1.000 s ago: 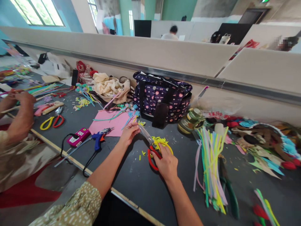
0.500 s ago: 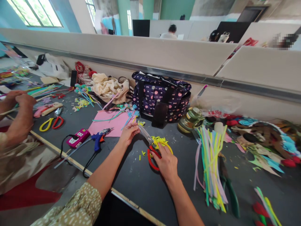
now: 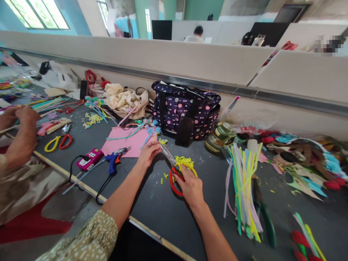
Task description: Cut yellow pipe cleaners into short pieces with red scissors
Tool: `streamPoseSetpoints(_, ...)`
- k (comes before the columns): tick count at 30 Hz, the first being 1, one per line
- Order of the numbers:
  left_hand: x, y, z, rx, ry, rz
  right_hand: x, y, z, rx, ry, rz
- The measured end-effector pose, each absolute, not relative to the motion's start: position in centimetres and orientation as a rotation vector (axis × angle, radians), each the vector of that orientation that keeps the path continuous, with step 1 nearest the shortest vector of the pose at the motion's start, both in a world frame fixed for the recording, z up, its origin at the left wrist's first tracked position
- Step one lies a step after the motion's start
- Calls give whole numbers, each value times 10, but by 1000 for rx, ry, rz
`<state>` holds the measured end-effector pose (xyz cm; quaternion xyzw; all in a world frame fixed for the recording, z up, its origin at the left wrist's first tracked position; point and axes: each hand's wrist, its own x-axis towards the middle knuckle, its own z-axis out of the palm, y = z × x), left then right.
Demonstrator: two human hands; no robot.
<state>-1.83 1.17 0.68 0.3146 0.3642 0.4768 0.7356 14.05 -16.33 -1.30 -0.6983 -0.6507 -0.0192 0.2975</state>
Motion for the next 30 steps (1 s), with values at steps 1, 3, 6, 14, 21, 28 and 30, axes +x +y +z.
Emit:
streamPoseSetpoints(1, -18, 12, 7, 690, 802, 1046, 140, -163, -14, -1855, -1731, -41)
streamPoseSetpoints(3, -18, 12, 6, 689, 797, 1044, 140, -163, -15, -1852, -1734, -22)
streamPoseSetpoints(6, -19, 14, 4, 691, 790, 1035, 139, -162, -18, -1855, -1723, -11)
streamPoseSetpoints(14, -17, 12, 6, 683, 812, 1034, 138, -160, -16, -1904, -1659, -146)
streamPoseSetpoints(21, -17, 12, 3, 709, 786, 1043, 136, -160, -9, -1973, -1696, -182)
streamPoseSetpoints(28, -16, 11, 3, 706, 779, 1033, 137, -161, -10, -1935, -1696, -83)
streamPoseSetpoints(30, -16, 11, 4, 703, 770, 1031, 138, -161, -10, -1916, -1695, -49)
